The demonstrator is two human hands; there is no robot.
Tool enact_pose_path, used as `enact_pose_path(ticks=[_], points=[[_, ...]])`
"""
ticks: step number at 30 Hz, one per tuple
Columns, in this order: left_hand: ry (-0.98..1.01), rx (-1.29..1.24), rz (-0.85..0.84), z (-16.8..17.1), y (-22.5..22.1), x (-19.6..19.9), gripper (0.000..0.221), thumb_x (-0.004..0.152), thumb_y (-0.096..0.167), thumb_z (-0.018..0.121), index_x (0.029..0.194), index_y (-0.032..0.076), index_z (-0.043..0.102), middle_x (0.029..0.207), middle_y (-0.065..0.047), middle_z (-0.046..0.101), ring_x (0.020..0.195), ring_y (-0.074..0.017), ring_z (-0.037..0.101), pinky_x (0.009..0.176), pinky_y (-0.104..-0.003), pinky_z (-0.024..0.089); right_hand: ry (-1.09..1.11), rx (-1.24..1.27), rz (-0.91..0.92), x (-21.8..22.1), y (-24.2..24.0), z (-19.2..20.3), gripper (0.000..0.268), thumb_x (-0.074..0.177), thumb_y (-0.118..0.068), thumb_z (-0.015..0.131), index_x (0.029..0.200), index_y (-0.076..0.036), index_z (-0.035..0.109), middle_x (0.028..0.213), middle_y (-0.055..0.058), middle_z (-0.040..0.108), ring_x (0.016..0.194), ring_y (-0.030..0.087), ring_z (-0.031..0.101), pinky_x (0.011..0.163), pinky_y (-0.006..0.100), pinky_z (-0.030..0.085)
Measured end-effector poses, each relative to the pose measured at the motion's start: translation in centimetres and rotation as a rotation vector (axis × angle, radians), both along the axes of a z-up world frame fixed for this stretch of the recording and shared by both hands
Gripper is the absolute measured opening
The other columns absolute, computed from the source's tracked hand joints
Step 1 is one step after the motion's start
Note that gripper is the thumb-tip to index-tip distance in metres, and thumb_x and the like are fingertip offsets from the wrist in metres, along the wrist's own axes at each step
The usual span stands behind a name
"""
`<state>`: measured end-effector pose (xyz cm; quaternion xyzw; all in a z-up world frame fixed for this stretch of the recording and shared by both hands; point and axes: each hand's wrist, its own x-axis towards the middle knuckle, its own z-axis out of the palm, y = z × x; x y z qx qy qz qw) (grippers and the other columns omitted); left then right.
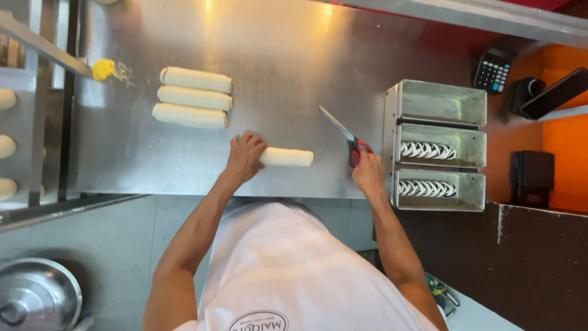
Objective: Rolling dough into cylinders, making decorative cuts with scissors, and placing them into loaf pans.
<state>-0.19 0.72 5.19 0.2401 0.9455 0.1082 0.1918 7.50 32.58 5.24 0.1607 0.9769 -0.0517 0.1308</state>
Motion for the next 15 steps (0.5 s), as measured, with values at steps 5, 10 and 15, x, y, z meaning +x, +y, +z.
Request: enact_pose_path(ticks=[5, 10, 15], points=[[-0.014, 0.013, 0.14, 3.7, 0.6, 1.3, 0.085, 0.054, 0.02, 0.077, 0.127, 0.017, 0.034, 0.13, -0.011, 0.033, 0.124, -0.0312, 0.022, 0.096, -0.054, 0.017, -0.011, -0.091, 0.059, -1.3, 1.3, 0.1, 0.03, 0.069, -0.021, 0.061, 0.092, -0.003, 0.057, 0.084, 0.015, 0.058, 0.084, 0.032, 0.056, 0.071, 0.041, 0.046], [0.114, 0.513, 0.6, -0.4, -2.8, 1.2, 0.055, 0.062, 0.017, 0.073, 0.111, 0.008, 0.049, 0.1, -0.013, 0.054, 0.097, -0.0295, 0.049, 0.078, -0.042, 0.043, 0.207, -0.228, 0.203, -4.2, 2.7, -3.7, 0.029, 0.066, -0.012, 0.066, 0.092, -0.002, 0.056, 0.08, 0.016, 0.053, 0.078, 0.034, 0.055, 0.07, 0.041, 0.045], [0.024, 0.77, 0.87, -4.6, -5.0, 3.4, 0.026, 0.076, 0.021, 0.061, 0.099, 0.011, 0.057, 0.086, -0.013, 0.061, 0.082, -0.0306, 0.058, 0.072, -0.04, 0.047, 0.21, -0.154, 0.243, -3.6, 3.1, -3.1, 0.029, 0.066, -0.015, 0.063, 0.093, -0.008, 0.056, 0.082, 0.01, 0.052, 0.08, 0.029, 0.056, 0.071, 0.038, 0.045]])
